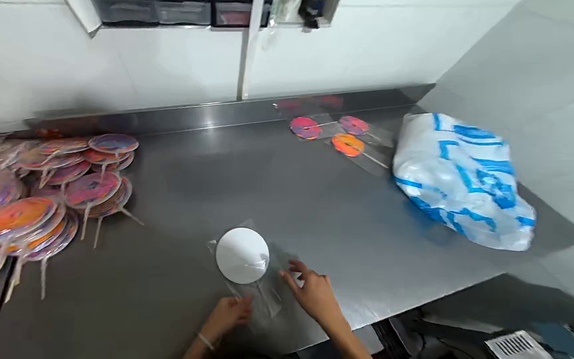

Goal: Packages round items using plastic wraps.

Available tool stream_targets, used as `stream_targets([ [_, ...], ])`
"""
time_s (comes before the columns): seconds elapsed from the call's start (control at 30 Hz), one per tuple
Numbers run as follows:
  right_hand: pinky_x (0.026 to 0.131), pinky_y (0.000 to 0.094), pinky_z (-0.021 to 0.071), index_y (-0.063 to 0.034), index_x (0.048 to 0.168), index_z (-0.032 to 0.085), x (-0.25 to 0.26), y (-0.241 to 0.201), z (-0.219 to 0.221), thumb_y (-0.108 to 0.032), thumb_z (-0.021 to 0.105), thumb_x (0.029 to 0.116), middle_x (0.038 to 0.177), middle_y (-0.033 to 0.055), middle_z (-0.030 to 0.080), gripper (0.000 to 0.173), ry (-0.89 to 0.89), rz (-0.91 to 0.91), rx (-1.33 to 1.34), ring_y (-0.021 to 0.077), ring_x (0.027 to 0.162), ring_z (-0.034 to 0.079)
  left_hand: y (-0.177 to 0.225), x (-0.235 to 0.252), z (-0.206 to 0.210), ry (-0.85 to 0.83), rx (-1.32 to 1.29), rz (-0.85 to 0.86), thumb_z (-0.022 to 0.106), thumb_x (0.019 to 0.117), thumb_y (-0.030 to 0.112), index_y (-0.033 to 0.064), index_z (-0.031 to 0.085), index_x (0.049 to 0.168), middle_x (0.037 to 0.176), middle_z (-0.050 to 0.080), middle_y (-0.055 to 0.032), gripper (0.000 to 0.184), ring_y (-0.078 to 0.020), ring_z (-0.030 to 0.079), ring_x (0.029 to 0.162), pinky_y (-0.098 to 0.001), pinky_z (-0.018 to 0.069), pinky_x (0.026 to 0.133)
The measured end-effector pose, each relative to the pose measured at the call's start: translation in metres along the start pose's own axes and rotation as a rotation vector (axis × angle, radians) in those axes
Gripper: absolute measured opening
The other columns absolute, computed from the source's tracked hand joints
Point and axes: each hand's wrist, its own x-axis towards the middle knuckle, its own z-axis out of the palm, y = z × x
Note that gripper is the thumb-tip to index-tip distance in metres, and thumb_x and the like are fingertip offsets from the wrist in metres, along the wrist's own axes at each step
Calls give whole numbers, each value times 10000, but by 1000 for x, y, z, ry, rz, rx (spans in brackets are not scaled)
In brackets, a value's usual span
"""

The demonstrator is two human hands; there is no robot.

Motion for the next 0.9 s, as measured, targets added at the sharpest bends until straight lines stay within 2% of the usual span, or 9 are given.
stream_targets([
  [0.13, 914, 439, 582, 8, 1373, 578, 42, 4, 0, -389, 473, 1096, 1169, 164, 725, 496, -253, 182, 474, 258, 1011, 729, -9, 5, -16, 445, -221, 128, 598, 1043, 209, -107, 583, 1233, 1097, 688, -201, 369, -223, 698, 965, -372, 578, 893],
  [0.23, 863, 427, 599, 44, 1355, 543, 64, -35, 23, -540, 229, 1109, 1148, 184, 726, 707, -646, 323, 755, 275, 983, 737, -1, -19, -33, 604, -504, 144, 471, 1078, 106, -107, 550, 1186, 911, 630, -118, 251, -127, 632, 732, -271, 558, 709],
  [0.33, 928, 483, 542, -10, 1422, 489, 48, -100, 81, -662, 65, 1048, 1256, 181, 666, 863, -1066, 261, 800, 288, 1109, 669, 4, -44, -33, 734, 81, 53, 397, 1104, 190, -56, 392, 1474, 1211, 626, -235, 444, -280, 657, 1029, -414, 532, 933],
  [0.43, 850, 470, 553, 22, 1294, 574, -6, -151, 129, -584, 174, 1092, 1090, 193, 682, 754, -870, 298, 975, 271, 966, 673, 0, -62, 7, 783, 521, -90, 414, 1082, 148, -94, 184, 1575, 1529, 421, -304, 595, -393, 533, 1355, -479, 448, 1122],
  [0.57, 461, 295, 445, -71, 869, 505, -20, -165, 120, -572, 194, 1097, 566, 2, 445, 633, -810, 248, 907, 127, 454, 452, -28, -128, 48, 578, 661, 242, 494, 1064, 109, -71, 509, 1443, 1483, 475, -307, 420, -414, 571, 1300, -474, 487, 1077],
  [0.67, 454, 270, 387, -47, 814, 540, -3, -158, 95, -498, 172, 1120, 568, -3, 443, 657, -973, -221, 465, 104, 453, 415, -59, -189, 43, 1011, 891, 703, 676, 975, 214, 136, 673, 1342, 1391, 633, -127, 375, -237, 616, 1284, -399, 499, 1089],
  [0.73, 528, 291, 439, -28, 871, 609, 5, -164, 77, -460, 226, 1120, 671, 9, 529, 628, -1115, -614, 140, 96, 545, 496, -68, -226, 22, 1368, 1288, 612, 639, 977, 344, 203, 518, 1479, 1530, 512, -108, 535, -322, 464, 1434, -568, 385, 1150],
  [0.8, 576, 320, 453, -25, 854, 598, -7, -182, 60, -457, 272, 1117, 689, 30, 523, 602, -1220, -942, -137, 118, 594, 520, -89, -248, 15, 1340, 1443, 608, 605, 986, 148, 214, 562, 1459, 1520, 537, -72, 480, -322, 455, 1445, -597, 365, 1159],
  [0.9, 681, 510, 527, 49, 897, 687, -27, -208, 49, -407, 430, 1092, 719, 171, 625, 558, -872, -1360, -199, 313, 706, 645, -116, -238, 48, 1401, 878, 755, 554, 992, 69, 82, 762, 1159, 1198, 754, -55, 267, -167, 688, 1192, -337, 529, 1055],
])
